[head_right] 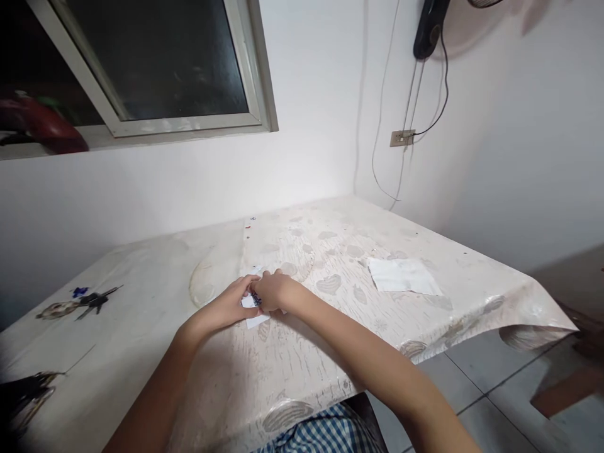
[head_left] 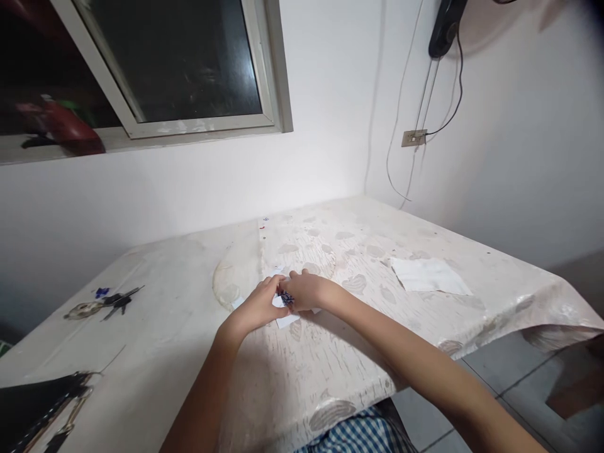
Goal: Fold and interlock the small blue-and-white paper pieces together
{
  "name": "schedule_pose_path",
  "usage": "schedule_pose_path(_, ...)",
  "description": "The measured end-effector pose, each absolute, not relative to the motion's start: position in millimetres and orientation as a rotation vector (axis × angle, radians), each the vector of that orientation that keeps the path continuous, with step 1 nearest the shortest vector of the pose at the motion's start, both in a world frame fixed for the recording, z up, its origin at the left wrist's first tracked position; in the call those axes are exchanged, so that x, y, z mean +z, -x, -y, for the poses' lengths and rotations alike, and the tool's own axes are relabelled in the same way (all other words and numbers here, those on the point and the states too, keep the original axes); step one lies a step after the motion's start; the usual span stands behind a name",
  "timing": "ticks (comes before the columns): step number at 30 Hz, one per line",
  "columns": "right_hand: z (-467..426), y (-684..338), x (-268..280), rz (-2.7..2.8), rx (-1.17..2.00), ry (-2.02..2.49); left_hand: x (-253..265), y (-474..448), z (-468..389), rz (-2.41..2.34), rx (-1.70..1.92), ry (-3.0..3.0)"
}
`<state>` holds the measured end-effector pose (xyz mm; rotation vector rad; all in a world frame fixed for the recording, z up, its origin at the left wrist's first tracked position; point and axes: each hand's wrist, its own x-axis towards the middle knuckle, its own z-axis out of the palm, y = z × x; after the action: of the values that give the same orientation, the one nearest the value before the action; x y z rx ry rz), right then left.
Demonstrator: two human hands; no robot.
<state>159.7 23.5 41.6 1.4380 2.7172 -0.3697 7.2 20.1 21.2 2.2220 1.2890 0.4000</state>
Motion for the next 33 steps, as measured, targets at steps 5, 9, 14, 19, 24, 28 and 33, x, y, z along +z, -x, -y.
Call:
schedule_pose_path(5, -32.5, -170.3, 42.2, -2.786, -0.4, -1.4, 25.2, -1.1, -17.0, -1.454, 0.219, -2.233)
schedule_pose_path(9, -51.5, -179.4, 32.1, -2.929, -0.651, -1.484, 24.1, -2.1, -18.7, -1.528, 0.172, -2.292)
schedule_pose_path(14, -67.8, -188.9, 26.5, -2.872, -1.332, -1.602, 15.9, -5.6, -26.6, -1.43, 0.422, -2.305)
schedule_pose_path(19, -78.3, -189.8, 18.5, -2.987, -1.439, -1.746, 4.4, -6.2, -39.2, -1.377, 0.669, -2.251)
schedule_pose_path(24, -86.8, -188.6, 12.2, -3.0, -1.908, -1.754, -1.4, -8.3, -48.5, -1.33, 1.02, -1.964)
schedule_pose_path(28, -86.3, -188.5, 16.2, -2.798, -2.461, -1.771, 3.6, -11.3, -49.8, -1.143, 1.279, -1.548)
schedule_pose_path(33, -77.8, -187.5, 25.3, -2.672, -2.885, -1.623, 10.3, -8.5, -53.1, -1.175, 1.479, -1.562)
